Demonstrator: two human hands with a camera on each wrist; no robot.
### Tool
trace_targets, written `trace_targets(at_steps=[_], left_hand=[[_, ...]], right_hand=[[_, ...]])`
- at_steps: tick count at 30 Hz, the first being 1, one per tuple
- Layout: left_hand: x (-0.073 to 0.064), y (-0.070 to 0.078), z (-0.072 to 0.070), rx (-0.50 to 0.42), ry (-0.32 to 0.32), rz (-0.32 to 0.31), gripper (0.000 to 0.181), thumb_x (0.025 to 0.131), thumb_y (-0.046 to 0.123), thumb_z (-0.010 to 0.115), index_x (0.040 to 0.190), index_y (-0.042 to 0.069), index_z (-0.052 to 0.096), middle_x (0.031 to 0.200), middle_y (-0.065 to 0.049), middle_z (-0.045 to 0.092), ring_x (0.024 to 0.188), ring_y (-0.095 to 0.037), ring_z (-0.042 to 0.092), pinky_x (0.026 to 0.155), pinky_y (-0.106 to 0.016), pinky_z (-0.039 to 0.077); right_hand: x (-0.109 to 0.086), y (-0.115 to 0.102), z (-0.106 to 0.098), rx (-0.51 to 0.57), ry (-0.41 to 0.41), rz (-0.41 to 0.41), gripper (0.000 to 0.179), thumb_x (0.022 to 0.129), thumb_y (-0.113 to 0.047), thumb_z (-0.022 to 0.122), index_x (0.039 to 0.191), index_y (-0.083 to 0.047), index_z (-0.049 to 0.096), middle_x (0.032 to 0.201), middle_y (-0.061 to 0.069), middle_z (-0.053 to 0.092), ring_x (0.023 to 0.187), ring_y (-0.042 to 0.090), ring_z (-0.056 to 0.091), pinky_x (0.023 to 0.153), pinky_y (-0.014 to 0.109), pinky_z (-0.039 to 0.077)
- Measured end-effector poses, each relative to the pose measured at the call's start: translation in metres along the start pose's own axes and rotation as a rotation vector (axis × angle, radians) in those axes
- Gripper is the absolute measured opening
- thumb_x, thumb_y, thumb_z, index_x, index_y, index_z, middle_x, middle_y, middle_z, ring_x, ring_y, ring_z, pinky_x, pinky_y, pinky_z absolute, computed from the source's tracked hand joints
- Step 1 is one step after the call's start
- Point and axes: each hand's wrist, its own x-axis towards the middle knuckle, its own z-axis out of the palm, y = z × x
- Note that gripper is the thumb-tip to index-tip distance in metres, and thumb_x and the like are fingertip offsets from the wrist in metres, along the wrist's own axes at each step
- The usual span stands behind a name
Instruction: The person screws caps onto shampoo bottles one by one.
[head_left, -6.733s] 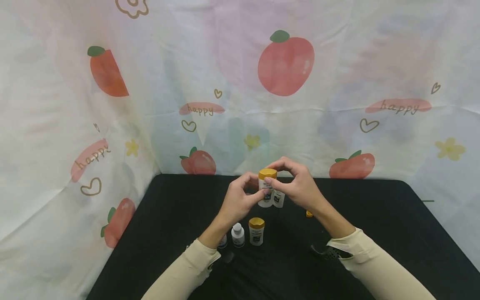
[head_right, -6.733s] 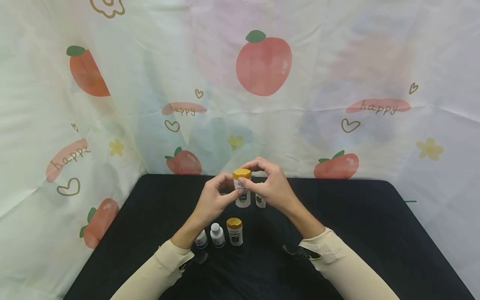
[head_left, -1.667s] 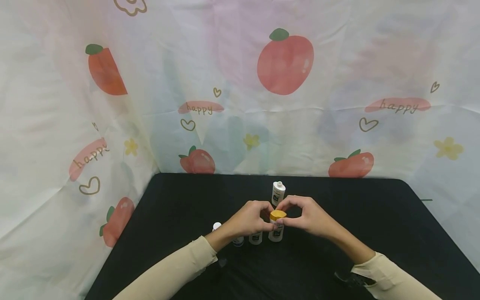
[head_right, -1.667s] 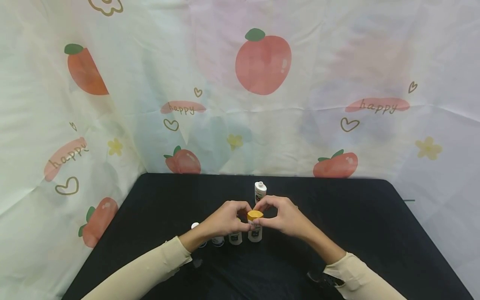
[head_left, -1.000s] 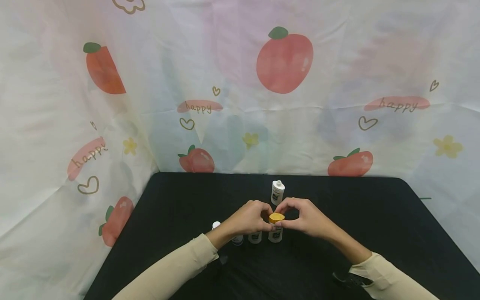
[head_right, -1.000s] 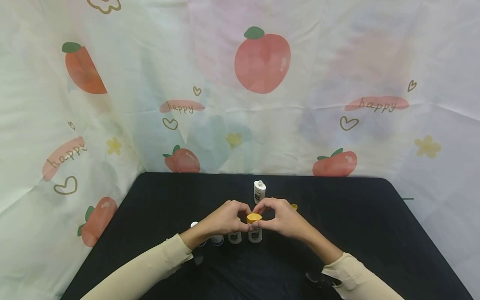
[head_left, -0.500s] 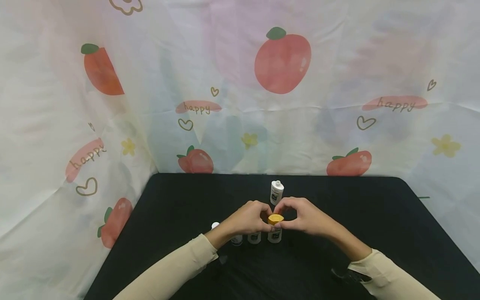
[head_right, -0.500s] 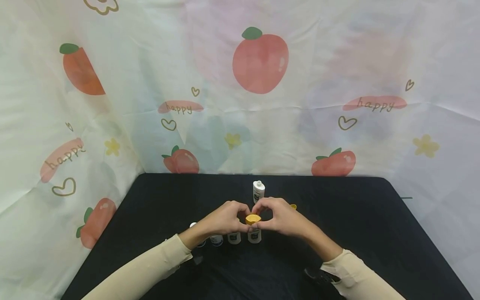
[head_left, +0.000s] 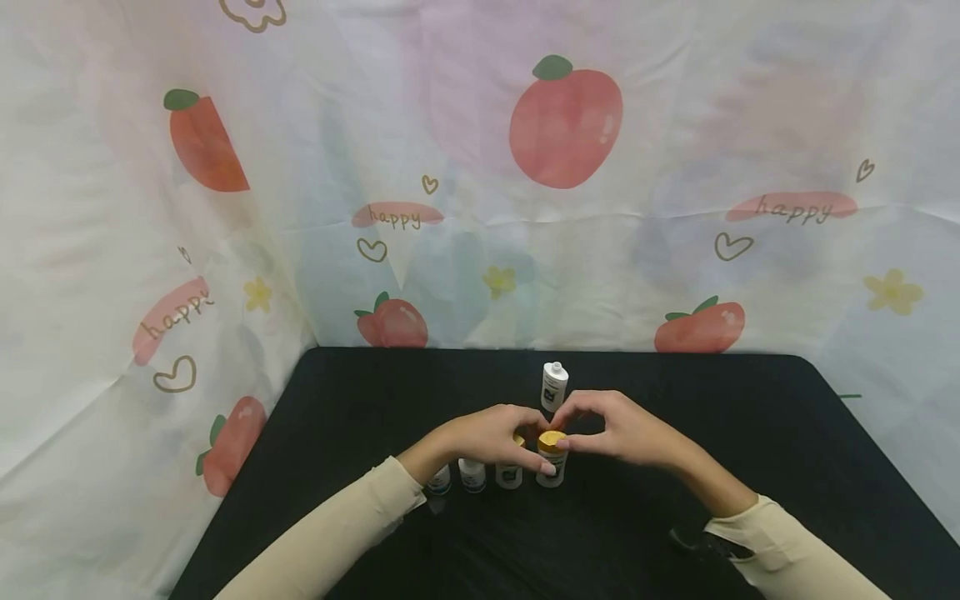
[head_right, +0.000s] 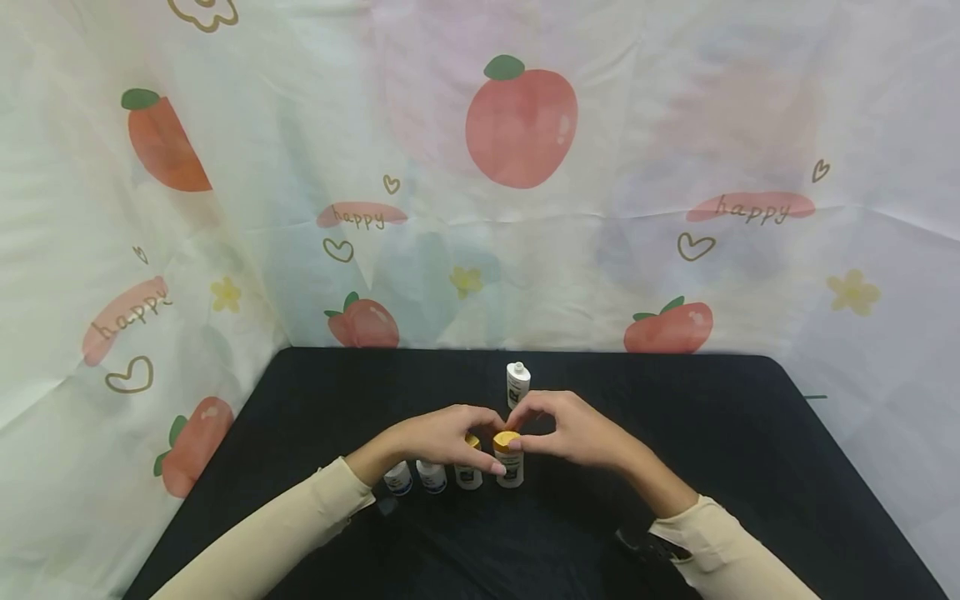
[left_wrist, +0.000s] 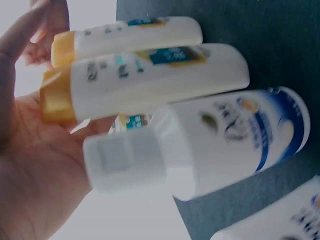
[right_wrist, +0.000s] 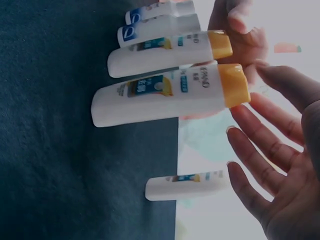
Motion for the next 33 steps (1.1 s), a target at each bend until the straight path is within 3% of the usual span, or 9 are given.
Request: trace_targets(at_steps=[4,8,15,21,25,33], left_hand=[[-0.001,0.001,-0.012,-0.017,-0.015,0.023,0.048,0.096,0.041,0.070,0.135,0.015,0.060,0.127,0.007,0.065,0.118,-0.007,0.061,0.097,-0.024,0.050],[-0.003,0.001,-0.027,-0.030,0.002,0.052,0.042,0.099,0.038,0.066,0.134,0.015,0.061,0.128,0.001,0.066,0.112,-0.003,0.063,0.095,-0.024,0.052],[0.000,-0.006,-0.049,-0.089,0.075,0.076,0.037,0.096,0.027,0.072,0.128,0.009,0.064,0.120,-0.006,0.069,0.103,-0.015,0.068,0.090,-0.025,0.054],[0.006,-0.009,-0.057,-0.098,0.160,0.069,0.030,0.094,0.023,0.074,0.121,0.013,0.067,0.112,0.000,0.071,0.099,-0.017,0.069,0.086,-0.027,0.055],[0.013,-0.008,-0.061,-0.091,0.205,0.080,0.033,0.095,0.020,0.074,0.124,0.007,0.066,0.111,0.000,0.070,0.100,-0.014,0.068,0.085,-0.028,0.055],[0.028,-0.009,-0.065,0.011,0.198,0.069,0.038,0.094,0.018,0.075,0.127,0.003,0.065,0.120,-0.007,0.070,0.098,-0.009,0.066,0.085,-0.026,0.054]], right_hand=[[-0.003,0.002,-0.006,0.010,0.044,0.012,0.013,0.097,-0.028,0.071,0.110,-0.025,0.072,0.102,-0.014,0.069,0.093,0.008,0.066,0.081,0.030,0.054],[-0.006,0.005,-0.011,-0.011,0.104,0.051,0.009,0.097,-0.027,0.071,0.106,-0.029,0.071,0.099,-0.015,0.069,0.091,0.006,0.066,0.082,0.035,0.055],[-0.010,0.011,-0.019,-0.067,0.183,0.108,0.013,0.093,-0.026,0.076,0.105,-0.030,0.071,0.100,-0.013,0.071,0.090,0.005,0.066,0.078,0.032,0.057],[-0.012,0.019,-0.023,-0.140,0.217,0.126,0.022,0.088,-0.018,0.081,0.106,-0.026,0.071,0.100,-0.008,0.073,0.089,0.004,0.066,0.077,0.029,0.056],[-0.014,0.025,-0.026,-0.177,0.224,0.111,0.025,0.086,-0.014,0.082,0.107,-0.023,0.071,0.098,-0.006,0.073,0.088,0.005,0.067,0.079,0.032,0.056],[-0.019,0.041,-0.032,-0.194,0.212,0.120,0.025,0.087,-0.019,0.083,0.108,-0.023,0.071,0.100,-0.001,0.074,0.090,0.012,0.068,0.082,0.036,0.056]])
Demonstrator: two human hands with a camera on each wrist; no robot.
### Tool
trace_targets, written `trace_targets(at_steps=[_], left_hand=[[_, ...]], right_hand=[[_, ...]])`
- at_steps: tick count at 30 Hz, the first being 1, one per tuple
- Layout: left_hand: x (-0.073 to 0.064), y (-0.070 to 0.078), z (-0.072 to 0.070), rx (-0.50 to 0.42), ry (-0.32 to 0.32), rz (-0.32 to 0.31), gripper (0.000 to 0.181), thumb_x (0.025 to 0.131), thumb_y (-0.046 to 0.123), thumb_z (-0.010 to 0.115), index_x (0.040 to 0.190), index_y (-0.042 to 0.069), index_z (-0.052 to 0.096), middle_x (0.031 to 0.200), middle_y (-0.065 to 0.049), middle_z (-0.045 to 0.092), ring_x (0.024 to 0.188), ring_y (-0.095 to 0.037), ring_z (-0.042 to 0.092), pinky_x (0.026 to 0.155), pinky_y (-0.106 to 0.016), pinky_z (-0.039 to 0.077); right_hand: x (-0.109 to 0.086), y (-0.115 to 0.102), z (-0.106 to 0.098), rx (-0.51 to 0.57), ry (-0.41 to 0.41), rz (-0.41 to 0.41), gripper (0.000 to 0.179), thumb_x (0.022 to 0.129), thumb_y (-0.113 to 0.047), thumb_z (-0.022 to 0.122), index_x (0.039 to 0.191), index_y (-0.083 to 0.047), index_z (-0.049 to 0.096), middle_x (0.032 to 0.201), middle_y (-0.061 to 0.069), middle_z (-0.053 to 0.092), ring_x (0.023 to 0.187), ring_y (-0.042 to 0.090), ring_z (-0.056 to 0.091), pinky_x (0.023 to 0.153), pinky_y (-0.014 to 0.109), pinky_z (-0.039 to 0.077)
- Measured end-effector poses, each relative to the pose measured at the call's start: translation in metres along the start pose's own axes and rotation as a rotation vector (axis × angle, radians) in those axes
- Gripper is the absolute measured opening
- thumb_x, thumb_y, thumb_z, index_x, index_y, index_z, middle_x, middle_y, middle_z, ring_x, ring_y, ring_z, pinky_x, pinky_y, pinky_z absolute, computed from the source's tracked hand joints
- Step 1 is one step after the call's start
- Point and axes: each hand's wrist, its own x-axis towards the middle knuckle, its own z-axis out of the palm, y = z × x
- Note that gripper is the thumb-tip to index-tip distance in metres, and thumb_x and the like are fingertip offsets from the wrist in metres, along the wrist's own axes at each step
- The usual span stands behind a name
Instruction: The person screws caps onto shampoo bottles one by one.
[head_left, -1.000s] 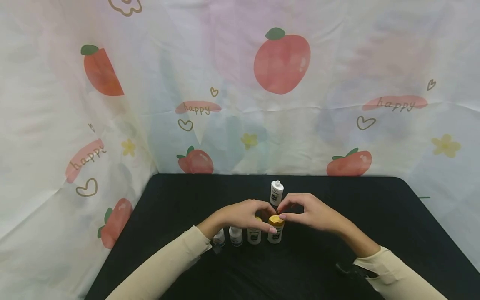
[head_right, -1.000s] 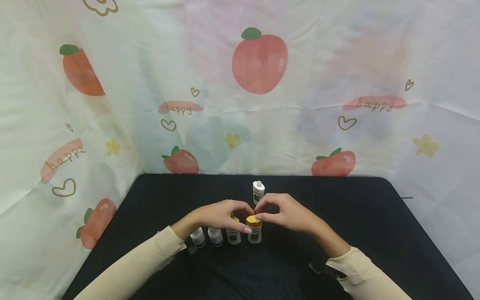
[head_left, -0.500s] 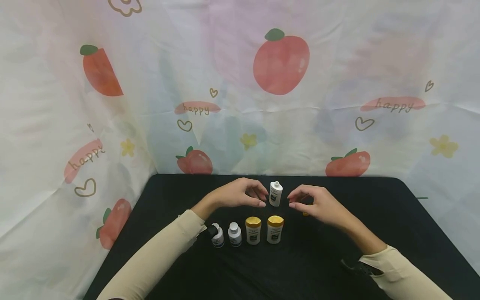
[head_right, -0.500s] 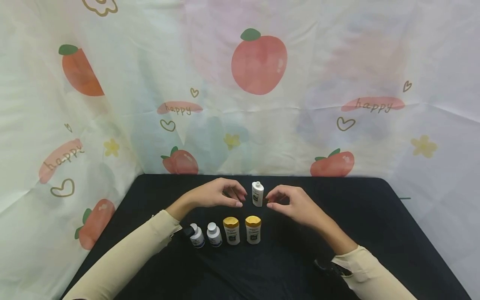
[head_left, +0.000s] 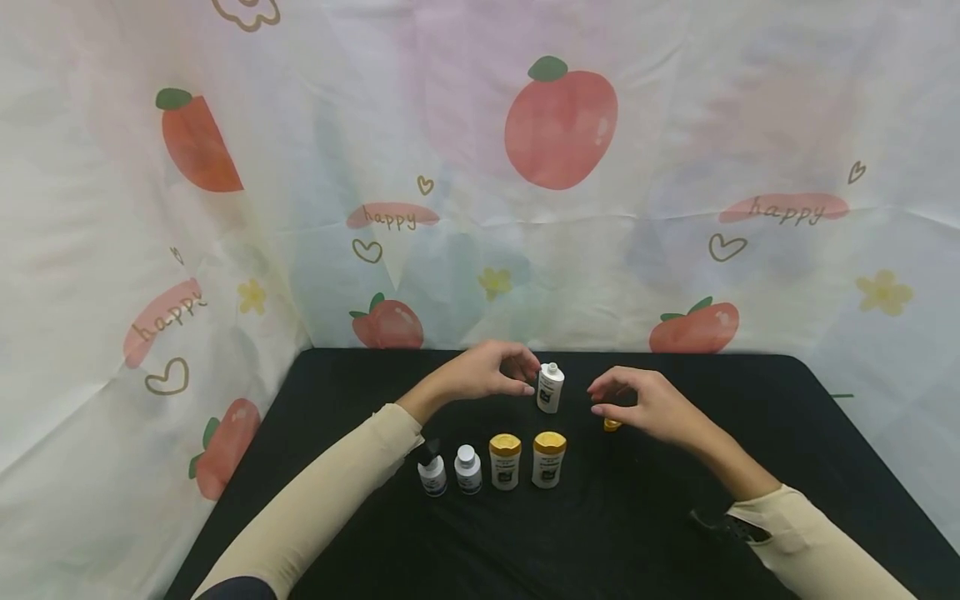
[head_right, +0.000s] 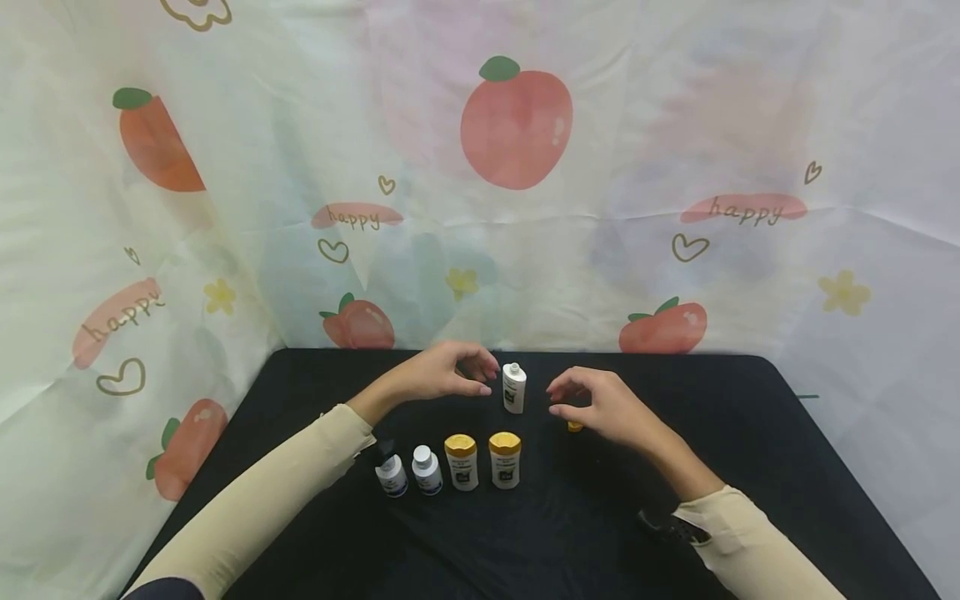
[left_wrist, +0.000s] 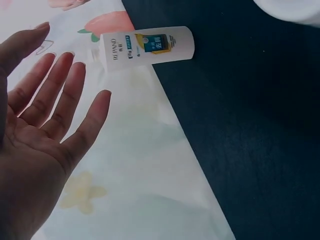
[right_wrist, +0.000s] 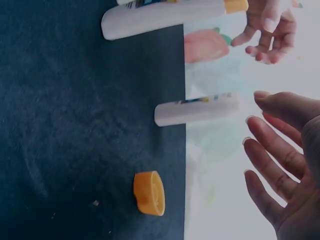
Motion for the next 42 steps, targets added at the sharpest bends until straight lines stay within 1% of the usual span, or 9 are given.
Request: trace_targets(at_steps=[5,9,14,17,23,29,31,38,42], left_hand=[[0.007,-0.002,0.001,0.023,0.024,-0.019,0.039,0.094,0.017,0.075,0.129,0.004,0.064,0.127,-0.011,0.066,0.102,-0.014,0.065,0.086,-0.028,0.054],[0.013,-0.005,0.002,0.034,0.047,-0.040,0.040,0.094,0.017,0.075,0.130,0.006,0.063,0.129,-0.008,0.064,0.109,-0.019,0.064,0.087,-0.029,0.054],[0.023,-0.009,0.005,0.097,0.057,-0.036,0.042,0.092,0.016,0.078,0.130,0.008,0.064,0.128,-0.003,0.064,0.113,-0.019,0.064,0.089,-0.028,0.054],[0.029,-0.012,0.009,0.135,0.048,-0.030,0.041,0.091,0.015,0.078,0.130,0.010,0.064,0.127,-0.003,0.065,0.112,-0.019,0.063,0.090,-0.028,0.053],[0.038,-0.018,0.014,0.148,0.021,-0.048,0.041,0.092,0.014,0.077,0.130,0.011,0.062,0.129,-0.003,0.063,0.114,-0.021,0.063,0.093,-0.029,0.052],[0.044,-0.024,0.019,0.183,-0.050,-0.058,0.049,0.093,0.016,0.076,0.138,0.013,0.058,0.136,-0.004,0.060,0.122,-0.024,0.061,0.098,-0.033,0.051],[0.045,-0.024,0.020,0.200,-0.062,-0.062,0.049,0.093,0.018,0.076,0.139,0.015,0.058,0.136,-0.002,0.061,0.123,-0.022,0.060,0.100,-0.034,0.050],[0.050,-0.030,0.026,0.202,-0.057,-0.063,0.045,0.095,0.016,0.074,0.136,0.009,0.060,0.130,-0.003,0.065,0.120,-0.018,0.061,0.101,-0.032,0.049],[0.051,-0.033,0.028,0.221,-0.044,-0.073,0.038,0.094,0.017,0.074,0.131,0.011,0.063,0.126,0.000,0.067,0.119,-0.016,0.062,0.101,-0.030,0.050]], right_hand=[[-0.003,0.011,-0.001,0.010,-0.008,0.029,0.024,0.087,-0.021,0.083,0.108,-0.023,0.071,0.101,0.001,0.074,0.091,0.014,0.069,0.084,0.046,0.056],[-0.006,0.020,0.000,0.007,-0.021,0.029,0.025,0.087,-0.021,0.082,0.109,-0.023,0.071,0.103,0.000,0.073,0.093,0.017,0.068,0.085,0.044,0.055],[-0.009,0.031,0.000,0.021,-0.042,0.001,0.026,0.087,-0.019,0.082,0.111,-0.023,0.071,0.104,0.000,0.073,0.095,0.022,0.068,0.086,0.040,0.055],[-0.010,0.038,0.000,0.038,-0.061,0.003,0.027,0.088,-0.019,0.081,0.112,-0.024,0.070,0.105,0.000,0.073,0.097,0.024,0.068,0.088,0.044,0.055],[-0.011,0.048,0.003,0.073,-0.090,0.025,0.030,0.087,-0.018,0.082,0.114,-0.024,0.069,0.109,0.001,0.073,0.101,0.028,0.068,0.089,0.052,0.053],[-0.012,0.056,0.005,0.092,-0.100,0.047,0.031,0.087,-0.015,0.082,0.114,-0.023,0.070,0.110,0.000,0.073,0.102,0.027,0.069,0.090,0.053,0.052],[-0.012,0.058,0.006,0.100,-0.108,0.050,0.030,0.088,-0.016,0.081,0.115,-0.021,0.070,0.111,0.000,0.073,0.103,0.026,0.068,0.091,0.053,0.051],[-0.012,0.065,0.010,0.116,-0.125,0.050,0.030,0.089,-0.018,0.080,0.117,-0.015,0.070,0.113,-0.003,0.072,0.104,0.025,0.068,0.092,0.052,0.051],[-0.012,0.071,0.013,0.118,-0.141,0.067,0.032,0.089,-0.018,0.080,0.119,-0.010,0.069,0.114,-0.002,0.071,0.105,0.024,0.067,0.093,0.051,0.051]])
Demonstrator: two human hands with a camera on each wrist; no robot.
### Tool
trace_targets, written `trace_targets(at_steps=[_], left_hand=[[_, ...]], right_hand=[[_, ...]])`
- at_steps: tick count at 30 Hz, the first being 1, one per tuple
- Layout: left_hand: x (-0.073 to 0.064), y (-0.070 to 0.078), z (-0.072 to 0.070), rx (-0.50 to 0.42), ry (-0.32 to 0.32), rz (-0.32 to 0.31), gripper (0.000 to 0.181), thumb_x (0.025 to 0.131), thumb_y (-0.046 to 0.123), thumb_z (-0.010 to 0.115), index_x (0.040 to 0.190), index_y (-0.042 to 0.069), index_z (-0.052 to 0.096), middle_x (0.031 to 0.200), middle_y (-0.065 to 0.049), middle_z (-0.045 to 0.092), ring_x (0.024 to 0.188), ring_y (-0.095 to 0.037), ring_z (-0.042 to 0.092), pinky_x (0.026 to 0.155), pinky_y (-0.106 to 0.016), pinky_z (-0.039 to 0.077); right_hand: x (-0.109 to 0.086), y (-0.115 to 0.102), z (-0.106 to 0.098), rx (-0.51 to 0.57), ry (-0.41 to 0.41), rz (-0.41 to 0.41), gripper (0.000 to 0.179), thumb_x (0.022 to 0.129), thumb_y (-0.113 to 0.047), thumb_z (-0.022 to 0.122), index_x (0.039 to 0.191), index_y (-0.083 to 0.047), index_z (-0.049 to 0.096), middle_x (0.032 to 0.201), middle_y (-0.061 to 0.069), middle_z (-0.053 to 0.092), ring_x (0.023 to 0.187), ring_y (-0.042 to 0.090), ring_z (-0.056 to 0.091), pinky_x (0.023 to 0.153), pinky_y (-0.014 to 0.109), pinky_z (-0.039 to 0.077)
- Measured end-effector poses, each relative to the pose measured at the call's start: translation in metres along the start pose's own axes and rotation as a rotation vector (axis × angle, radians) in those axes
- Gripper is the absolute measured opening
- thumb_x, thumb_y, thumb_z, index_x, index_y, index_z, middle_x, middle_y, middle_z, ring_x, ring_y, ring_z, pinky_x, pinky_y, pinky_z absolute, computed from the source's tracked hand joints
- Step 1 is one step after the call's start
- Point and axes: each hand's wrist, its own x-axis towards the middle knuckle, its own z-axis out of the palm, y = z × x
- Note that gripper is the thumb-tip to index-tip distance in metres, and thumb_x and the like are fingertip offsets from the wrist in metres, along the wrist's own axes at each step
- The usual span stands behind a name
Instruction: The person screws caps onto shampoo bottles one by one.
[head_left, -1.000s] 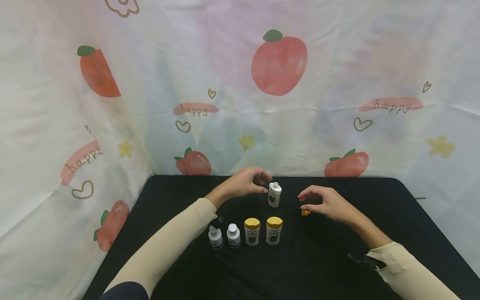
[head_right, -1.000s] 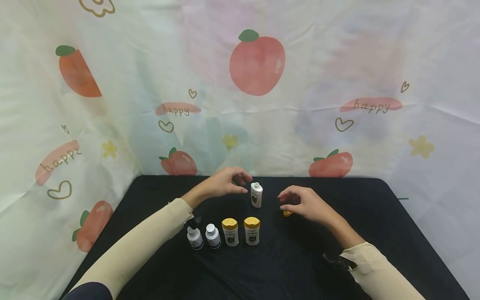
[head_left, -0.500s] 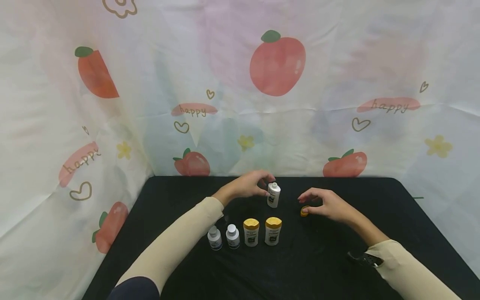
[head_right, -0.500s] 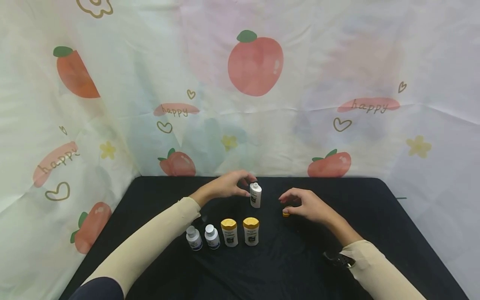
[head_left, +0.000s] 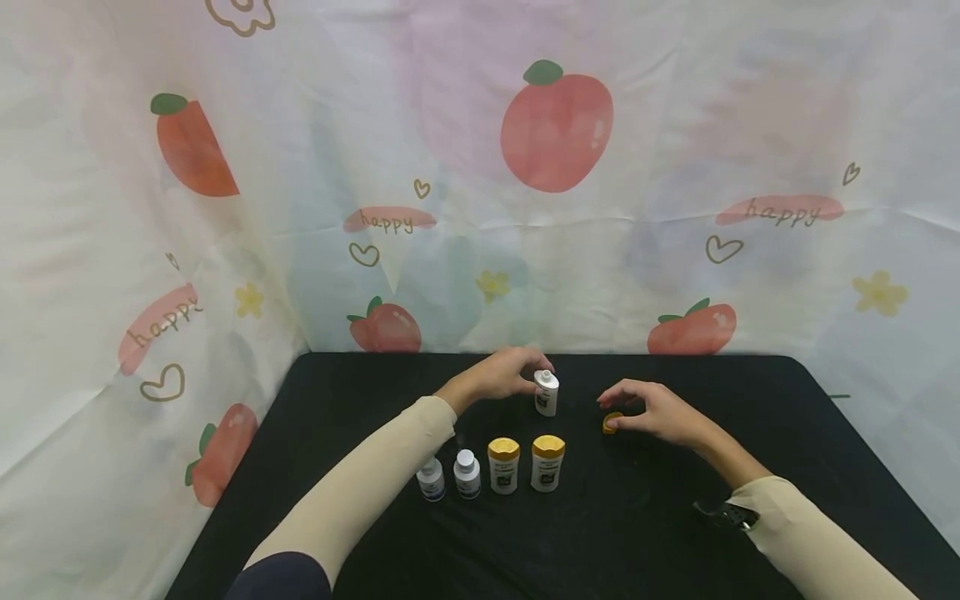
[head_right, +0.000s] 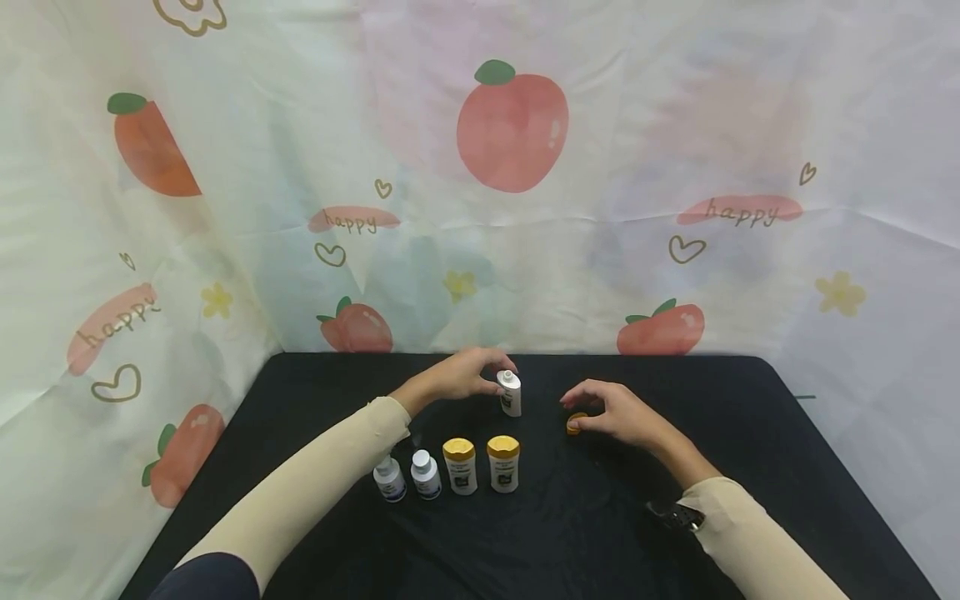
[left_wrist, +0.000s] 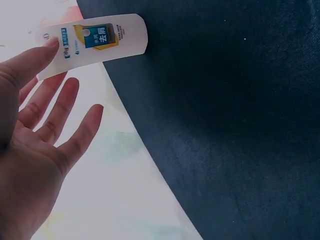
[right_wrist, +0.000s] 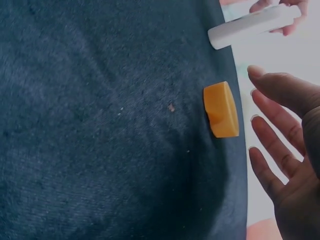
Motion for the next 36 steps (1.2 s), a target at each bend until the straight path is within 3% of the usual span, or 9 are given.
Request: trace_targets(at_steps=[7,17,27,36], left_hand=[[0.002,-0.001,0.004,-0.014,0.007,-0.003,0.030,0.093,0.017,0.075,0.121,0.011,0.067,0.119,-0.001,0.068,0.118,-0.022,0.063,0.101,-0.034,0.051],[0.003,-0.005,0.005,0.007,0.027,0.023,0.024,0.093,0.019,0.074,0.115,0.014,0.067,0.109,0.004,0.069,0.100,-0.008,0.065,0.085,-0.023,0.052],[0.000,-0.002,-0.004,0.032,0.063,0.015,0.021,0.096,0.020,0.070,0.115,0.013,0.064,0.105,0.003,0.068,0.093,-0.007,0.064,0.080,-0.024,0.052],[-0.008,0.005,-0.015,0.000,0.084,-0.015,0.018,0.098,0.023,0.069,0.111,0.012,0.064,0.101,0.002,0.066,0.088,-0.010,0.061,0.075,-0.025,0.050]], right_hand=[[-0.001,0.014,0.002,-0.015,-0.028,0.009,0.035,0.089,-0.018,0.080,0.120,-0.009,0.069,0.116,0.000,0.070,0.106,0.024,0.067,0.093,0.050,0.052],[-0.002,0.019,0.005,-0.050,-0.068,0.022,0.035,0.089,-0.019,0.080,0.120,-0.010,0.069,0.116,0.001,0.068,0.108,0.019,0.065,0.095,0.049,0.052],[-0.005,0.020,0.005,-0.066,-0.071,0.030,0.033,0.088,-0.021,0.081,0.118,-0.011,0.071,0.112,-0.001,0.069,0.105,0.017,0.064,0.094,0.050,0.051],[-0.004,0.021,0.004,-0.065,-0.079,0.065,0.028,0.088,-0.019,0.080,0.115,-0.015,0.070,0.108,-0.002,0.068,0.097,0.013,0.064,0.087,0.041,0.054]])
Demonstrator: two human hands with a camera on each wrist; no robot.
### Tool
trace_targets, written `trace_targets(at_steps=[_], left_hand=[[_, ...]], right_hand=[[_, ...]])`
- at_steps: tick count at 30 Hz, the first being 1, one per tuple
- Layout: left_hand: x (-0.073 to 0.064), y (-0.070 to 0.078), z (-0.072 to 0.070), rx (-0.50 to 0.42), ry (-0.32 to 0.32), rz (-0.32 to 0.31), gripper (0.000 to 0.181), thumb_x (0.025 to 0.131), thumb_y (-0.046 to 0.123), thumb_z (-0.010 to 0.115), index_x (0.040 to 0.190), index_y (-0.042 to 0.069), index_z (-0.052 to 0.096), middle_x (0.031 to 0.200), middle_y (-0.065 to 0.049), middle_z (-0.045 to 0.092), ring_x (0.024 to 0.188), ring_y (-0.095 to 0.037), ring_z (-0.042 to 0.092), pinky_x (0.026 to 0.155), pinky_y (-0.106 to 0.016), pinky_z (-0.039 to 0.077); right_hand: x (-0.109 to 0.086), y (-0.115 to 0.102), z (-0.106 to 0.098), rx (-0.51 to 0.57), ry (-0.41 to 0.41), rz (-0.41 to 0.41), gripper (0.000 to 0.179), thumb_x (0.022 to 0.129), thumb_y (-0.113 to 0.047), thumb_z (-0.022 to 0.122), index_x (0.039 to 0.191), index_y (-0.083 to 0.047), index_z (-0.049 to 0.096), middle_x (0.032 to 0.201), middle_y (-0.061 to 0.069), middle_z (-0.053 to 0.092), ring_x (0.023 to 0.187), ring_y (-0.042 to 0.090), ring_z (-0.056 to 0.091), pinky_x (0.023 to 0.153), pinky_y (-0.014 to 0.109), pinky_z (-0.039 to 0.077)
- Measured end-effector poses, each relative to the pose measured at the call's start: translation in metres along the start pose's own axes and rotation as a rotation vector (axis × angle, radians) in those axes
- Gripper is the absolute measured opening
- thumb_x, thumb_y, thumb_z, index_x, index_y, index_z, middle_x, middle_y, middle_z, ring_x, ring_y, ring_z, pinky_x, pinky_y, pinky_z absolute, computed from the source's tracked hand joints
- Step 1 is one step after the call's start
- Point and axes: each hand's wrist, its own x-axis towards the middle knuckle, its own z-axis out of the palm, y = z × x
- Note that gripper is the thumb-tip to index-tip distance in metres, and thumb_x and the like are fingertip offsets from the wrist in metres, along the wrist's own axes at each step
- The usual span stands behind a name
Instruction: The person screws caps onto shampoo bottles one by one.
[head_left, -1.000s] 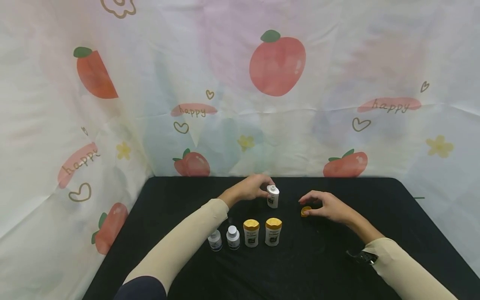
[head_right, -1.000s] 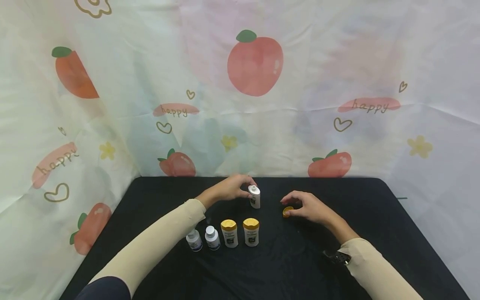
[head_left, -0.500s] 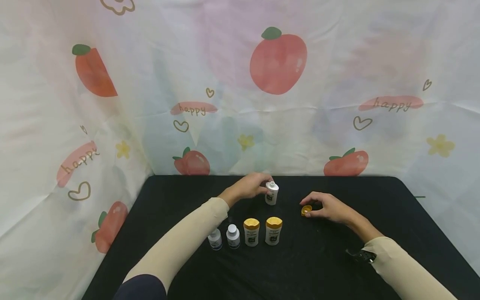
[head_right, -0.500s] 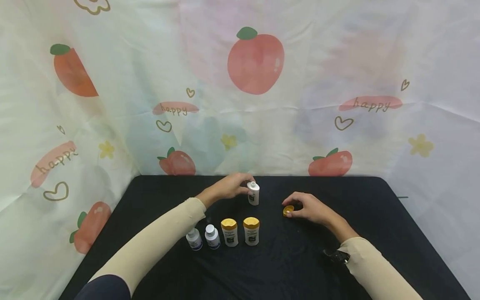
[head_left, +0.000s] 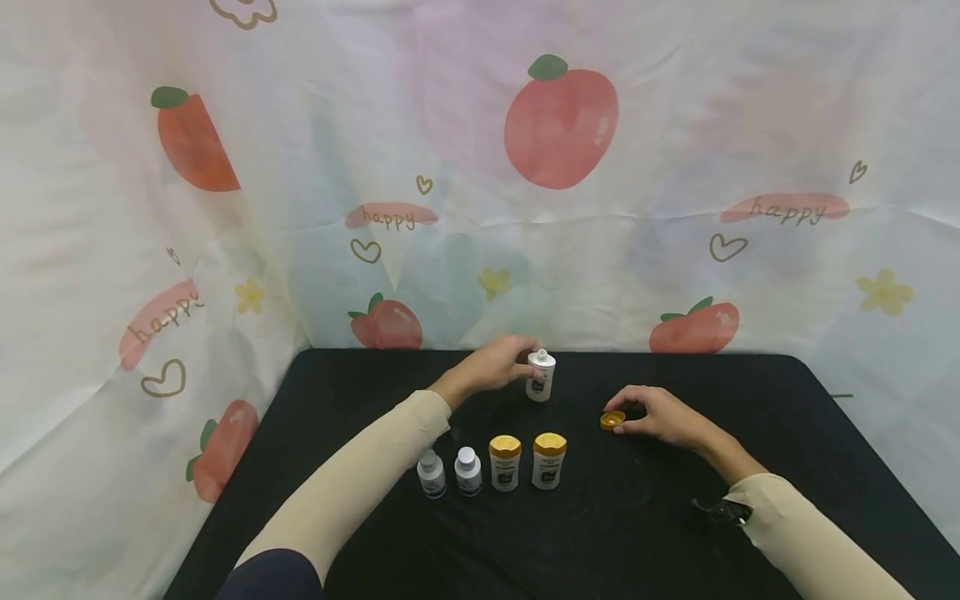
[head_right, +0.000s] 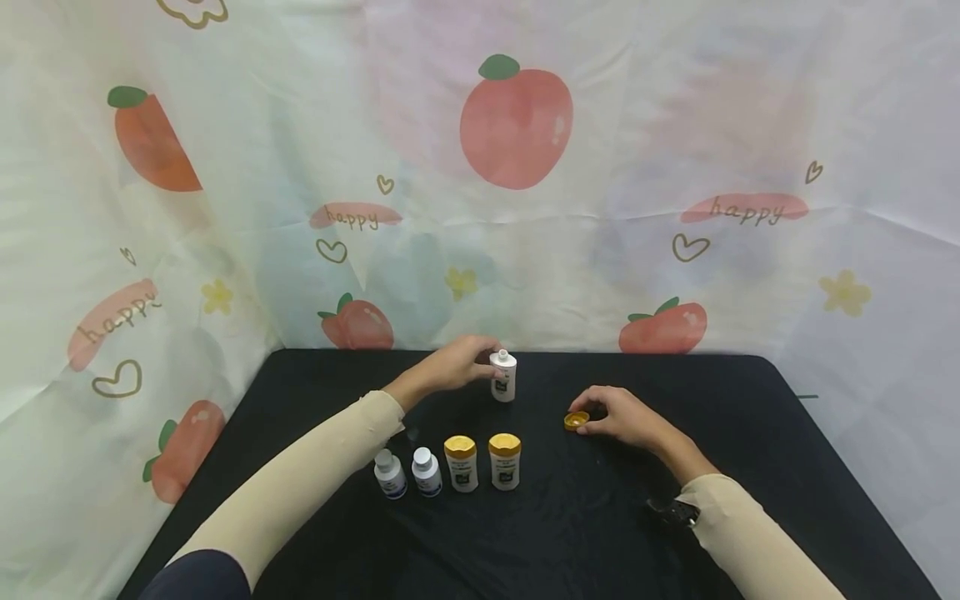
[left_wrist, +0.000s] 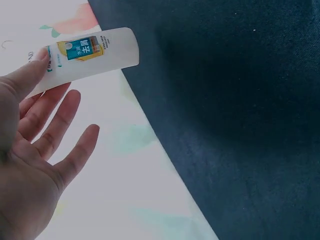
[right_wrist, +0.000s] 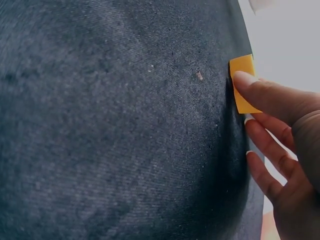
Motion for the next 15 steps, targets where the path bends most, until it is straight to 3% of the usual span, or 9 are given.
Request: trace_targets(at_steps=[6,15], left_hand=[[-0.009,0.000,-0.008,-0.056,0.048,-0.033,0.023,0.100,0.025,0.067,0.117,0.010,0.063,0.106,0.000,0.066,0.094,-0.011,0.062,0.080,-0.028,0.052],[-0.023,0.002,-0.021,-0.077,0.142,0.005,0.021,0.099,0.028,0.068,0.113,0.013,0.064,0.103,0.001,0.067,0.095,-0.012,0.063,0.079,-0.029,0.051]], right_hand=[[0.001,-0.002,-0.002,-0.003,0.005,0.036,0.025,0.090,-0.027,0.079,0.111,-0.018,0.071,0.107,-0.006,0.069,0.099,0.014,0.065,0.088,0.042,0.054],[0.000,-0.009,-0.004,-0.005,0.044,0.073,0.025,0.090,-0.031,0.078,0.112,-0.020,0.070,0.105,-0.007,0.069,0.098,0.012,0.065,0.089,0.041,0.054]])
